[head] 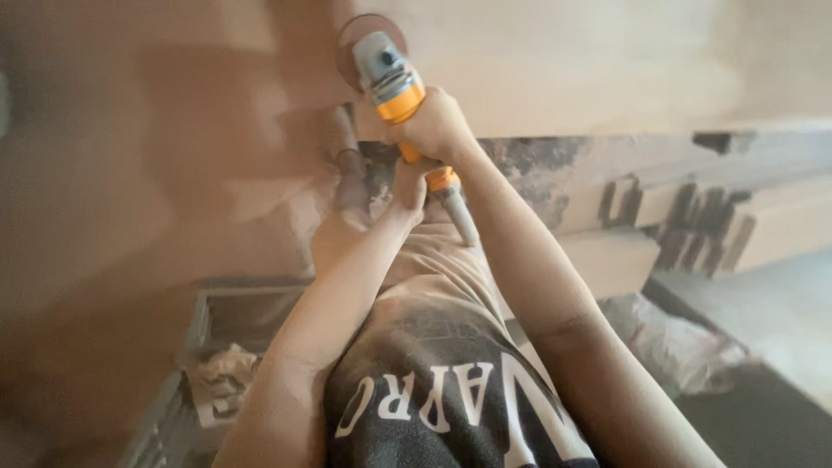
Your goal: The person uses an angle grinder with a sanding disc to smooth the surface of a large wooden plank. They move the tool back and forth across the plank, generating a large amount of dust, and briefly flip the plank to work on different areas.
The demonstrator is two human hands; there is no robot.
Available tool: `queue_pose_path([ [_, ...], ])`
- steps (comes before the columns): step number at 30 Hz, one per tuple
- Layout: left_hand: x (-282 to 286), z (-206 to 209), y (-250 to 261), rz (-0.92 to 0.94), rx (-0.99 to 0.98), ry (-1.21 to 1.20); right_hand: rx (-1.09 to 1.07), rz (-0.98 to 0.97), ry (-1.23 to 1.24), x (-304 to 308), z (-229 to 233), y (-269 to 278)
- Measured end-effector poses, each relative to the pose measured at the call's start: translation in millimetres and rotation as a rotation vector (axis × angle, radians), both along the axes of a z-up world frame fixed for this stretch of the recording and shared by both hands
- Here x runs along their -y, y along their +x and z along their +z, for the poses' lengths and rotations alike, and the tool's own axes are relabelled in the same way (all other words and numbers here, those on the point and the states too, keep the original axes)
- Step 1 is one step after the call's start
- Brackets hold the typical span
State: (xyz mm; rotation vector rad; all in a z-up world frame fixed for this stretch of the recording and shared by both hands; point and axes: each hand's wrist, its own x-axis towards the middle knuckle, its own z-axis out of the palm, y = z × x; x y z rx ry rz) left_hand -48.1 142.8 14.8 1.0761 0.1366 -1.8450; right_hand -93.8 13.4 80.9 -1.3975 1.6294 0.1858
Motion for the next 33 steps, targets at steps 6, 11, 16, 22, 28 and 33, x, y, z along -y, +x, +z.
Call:
queue_pose_path([
  [6, 37, 0, -54, -0.27, 0.071, -0.135, 0.004, -0.374, 0.066, 9, 1, -83],
  [11, 69, -7, -73, -0.481, 0.1, -0.139, 0.328, -0.655, -0.053, 22, 5, -116],
  [16, 57, -23, -32, -0.312, 0.004, -0.008, 0.091, -0.395, -0.016, 35, -5, -61],
  [22, 25, -34, -36, -0.156, -0.013, 0.063, 0.071, -0.062, -0.001, 40, -1, -42],
  [28, 23, -31, -143, -0.162, 0.086, 0.048, -0.024, -0.14, 0.091, 39, 7, -145],
  [33, 47, -13, -231, -0.472, 0.193, -0.066, 0.127, -0.468, 0.054, 23, 20, -249],
])
